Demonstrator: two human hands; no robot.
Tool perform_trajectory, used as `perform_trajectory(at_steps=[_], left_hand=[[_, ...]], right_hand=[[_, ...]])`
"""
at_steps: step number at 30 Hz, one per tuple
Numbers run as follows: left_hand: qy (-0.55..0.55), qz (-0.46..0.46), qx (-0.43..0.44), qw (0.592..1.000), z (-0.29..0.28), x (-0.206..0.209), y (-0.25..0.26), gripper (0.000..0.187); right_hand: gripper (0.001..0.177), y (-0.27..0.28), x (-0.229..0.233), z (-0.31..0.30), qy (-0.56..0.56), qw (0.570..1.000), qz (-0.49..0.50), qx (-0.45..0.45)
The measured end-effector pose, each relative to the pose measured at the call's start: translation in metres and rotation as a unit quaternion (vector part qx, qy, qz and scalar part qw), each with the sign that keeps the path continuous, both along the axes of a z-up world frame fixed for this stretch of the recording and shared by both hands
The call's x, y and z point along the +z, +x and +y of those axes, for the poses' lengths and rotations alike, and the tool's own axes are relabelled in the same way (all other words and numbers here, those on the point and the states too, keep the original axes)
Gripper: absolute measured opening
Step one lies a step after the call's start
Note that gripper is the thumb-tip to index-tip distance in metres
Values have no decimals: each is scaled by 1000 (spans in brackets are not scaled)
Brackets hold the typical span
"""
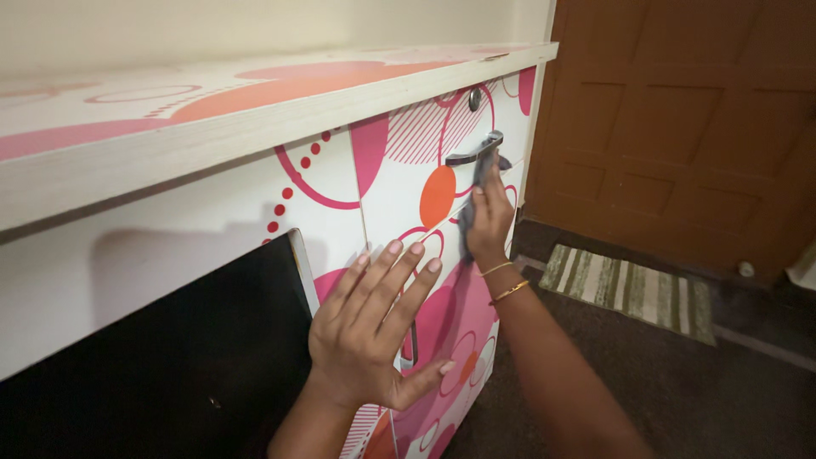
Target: The person wipes the glass panel and patterned surfaces of a white cabinet with pink and orange circles using a gray cloth. The person then wipes the doors of a dark gray cabinet with the same cloth.
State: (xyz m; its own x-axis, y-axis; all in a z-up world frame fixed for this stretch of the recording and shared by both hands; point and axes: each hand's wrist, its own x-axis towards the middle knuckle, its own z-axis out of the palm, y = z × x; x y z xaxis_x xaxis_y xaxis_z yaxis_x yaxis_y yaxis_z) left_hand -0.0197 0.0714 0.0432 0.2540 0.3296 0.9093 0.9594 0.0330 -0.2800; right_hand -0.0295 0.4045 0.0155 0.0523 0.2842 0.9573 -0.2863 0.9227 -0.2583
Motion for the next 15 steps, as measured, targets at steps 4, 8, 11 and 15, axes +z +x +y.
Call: perform_trajectory(at_steps=[4, 8, 11, 15], left_hand=[[2, 0, 3, 1000, 0, -1, 0, 77], [-4, -2, 4, 1000, 0, -2, -1, 77], [-6, 4, 7, 1000, 0, -1, -3, 77], [-9, 2, 14, 1000, 1, -5, -2, 79]], right_hand=[[47, -20, -4, 45, -153, 987, 26, 50], [44, -34, 2, 108, -209, 954, 92, 196], [42, -32, 9, 155, -197, 918, 158, 305], [41, -20, 39, 152, -181, 869, 152, 434]])
